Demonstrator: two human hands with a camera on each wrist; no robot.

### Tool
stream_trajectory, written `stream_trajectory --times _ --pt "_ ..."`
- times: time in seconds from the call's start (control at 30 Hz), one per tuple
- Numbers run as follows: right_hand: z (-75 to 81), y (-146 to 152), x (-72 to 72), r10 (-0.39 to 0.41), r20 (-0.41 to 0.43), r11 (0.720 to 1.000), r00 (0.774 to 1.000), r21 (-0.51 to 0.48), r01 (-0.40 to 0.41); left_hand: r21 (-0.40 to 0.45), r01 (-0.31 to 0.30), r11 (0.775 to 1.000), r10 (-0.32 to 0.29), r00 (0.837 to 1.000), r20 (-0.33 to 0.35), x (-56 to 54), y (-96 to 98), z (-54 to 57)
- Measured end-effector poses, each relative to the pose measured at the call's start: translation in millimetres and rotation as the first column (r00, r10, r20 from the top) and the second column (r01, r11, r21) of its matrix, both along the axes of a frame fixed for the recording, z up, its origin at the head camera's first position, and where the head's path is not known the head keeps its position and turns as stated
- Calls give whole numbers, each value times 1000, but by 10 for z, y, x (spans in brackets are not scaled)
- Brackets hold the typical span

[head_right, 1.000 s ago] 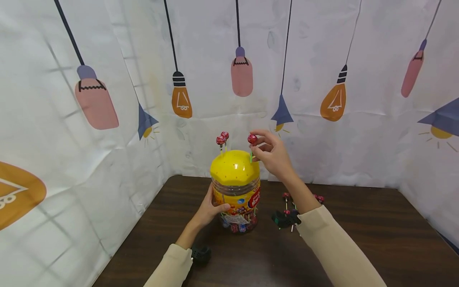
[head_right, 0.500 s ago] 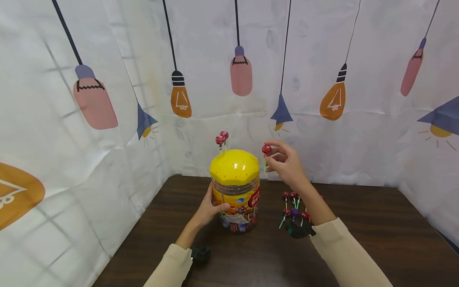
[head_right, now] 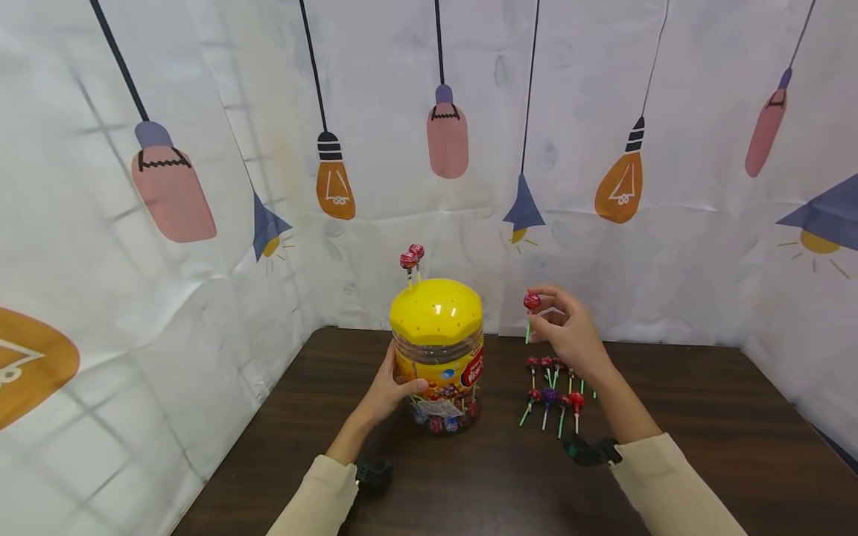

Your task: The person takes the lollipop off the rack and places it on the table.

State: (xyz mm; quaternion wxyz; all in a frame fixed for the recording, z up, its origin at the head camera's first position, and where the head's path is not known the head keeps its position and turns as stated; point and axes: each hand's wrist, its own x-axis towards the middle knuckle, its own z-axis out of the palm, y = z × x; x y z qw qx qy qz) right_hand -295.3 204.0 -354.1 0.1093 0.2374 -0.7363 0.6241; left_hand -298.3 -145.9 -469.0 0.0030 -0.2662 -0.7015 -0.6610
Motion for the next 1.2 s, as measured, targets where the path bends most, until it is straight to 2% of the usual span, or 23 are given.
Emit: stream_trajectory --times 0.53,0.77,1.0,1.2 --pt "-442 541 144 -45 48 996 998 79 41 -13 -10 1000 9 1000 -19 -20 1 -15" --pt "-701 707 209 -99 78 982 992 171 84 -2 6 1000 -6 1000 -24 -34 1 -11" --pt "-939 824 260 -86 110 979 990 192 64 -12 0 1000 0 1000 -18 -40 1 -21" --pt "-1059 890 267 -78 151 979 985 201 47 -17 -14 1000 13 1000 -25 -46 -1 -22"
